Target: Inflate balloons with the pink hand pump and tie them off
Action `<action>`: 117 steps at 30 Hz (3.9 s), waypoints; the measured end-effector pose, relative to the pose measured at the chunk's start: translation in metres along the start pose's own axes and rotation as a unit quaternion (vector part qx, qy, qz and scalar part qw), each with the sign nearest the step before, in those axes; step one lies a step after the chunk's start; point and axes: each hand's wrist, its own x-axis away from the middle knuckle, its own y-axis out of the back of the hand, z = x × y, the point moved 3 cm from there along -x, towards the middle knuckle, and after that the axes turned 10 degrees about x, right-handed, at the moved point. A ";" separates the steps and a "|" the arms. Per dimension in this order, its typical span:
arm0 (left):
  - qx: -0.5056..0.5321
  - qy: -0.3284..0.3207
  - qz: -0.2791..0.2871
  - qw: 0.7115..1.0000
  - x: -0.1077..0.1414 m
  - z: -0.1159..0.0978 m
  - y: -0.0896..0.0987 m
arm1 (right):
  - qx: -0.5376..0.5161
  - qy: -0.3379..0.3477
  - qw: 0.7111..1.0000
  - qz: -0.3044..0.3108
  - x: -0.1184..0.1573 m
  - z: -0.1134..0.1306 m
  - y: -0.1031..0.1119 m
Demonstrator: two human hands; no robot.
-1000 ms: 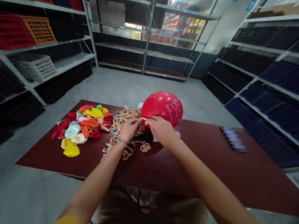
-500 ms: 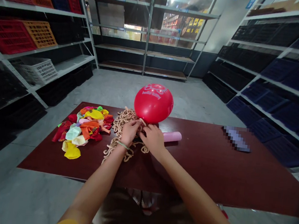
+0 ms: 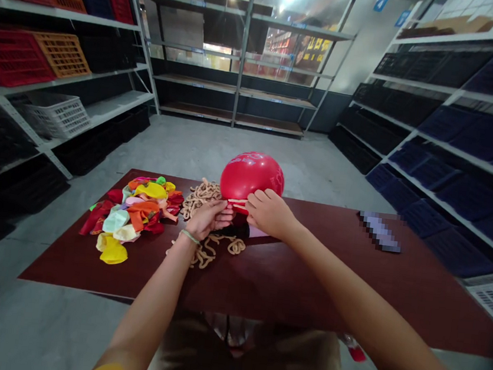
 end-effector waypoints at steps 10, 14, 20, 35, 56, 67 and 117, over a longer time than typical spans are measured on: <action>-0.135 -0.087 -0.046 0.986 -0.006 0.000 -0.036 | -0.042 0.028 0.998 -0.041 0.017 -0.011 0.019; -0.129 -0.110 -0.043 0.985 0.001 -0.010 -0.053 | -0.054 -0.011 0.995 -0.078 0.017 -0.022 0.025; 0.006 -0.081 -0.028 0.996 0.019 -0.018 -0.061 | -0.160 -0.118 0.973 -0.116 0.029 -0.040 0.029; 0.059 -0.191 -0.026 0.980 0.035 -0.021 -0.098 | -0.212 -0.234 0.931 -0.184 0.050 -0.043 0.047; -0.217 -0.188 0.126 0.950 0.051 -0.030 -0.101 | -0.157 -0.139 0.961 -0.178 0.039 -0.063 0.045; -0.271 -0.166 0.160 0.935 0.045 -0.032 -0.092 | -0.355 -0.129 0.914 -0.149 0.033 -0.071 0.050; -0.201 -0.217 0.123 0.947 0.055 -0.015 -0.089 | -0.246 -0.234 0.931 -0.137 0.029 -0.043 0.058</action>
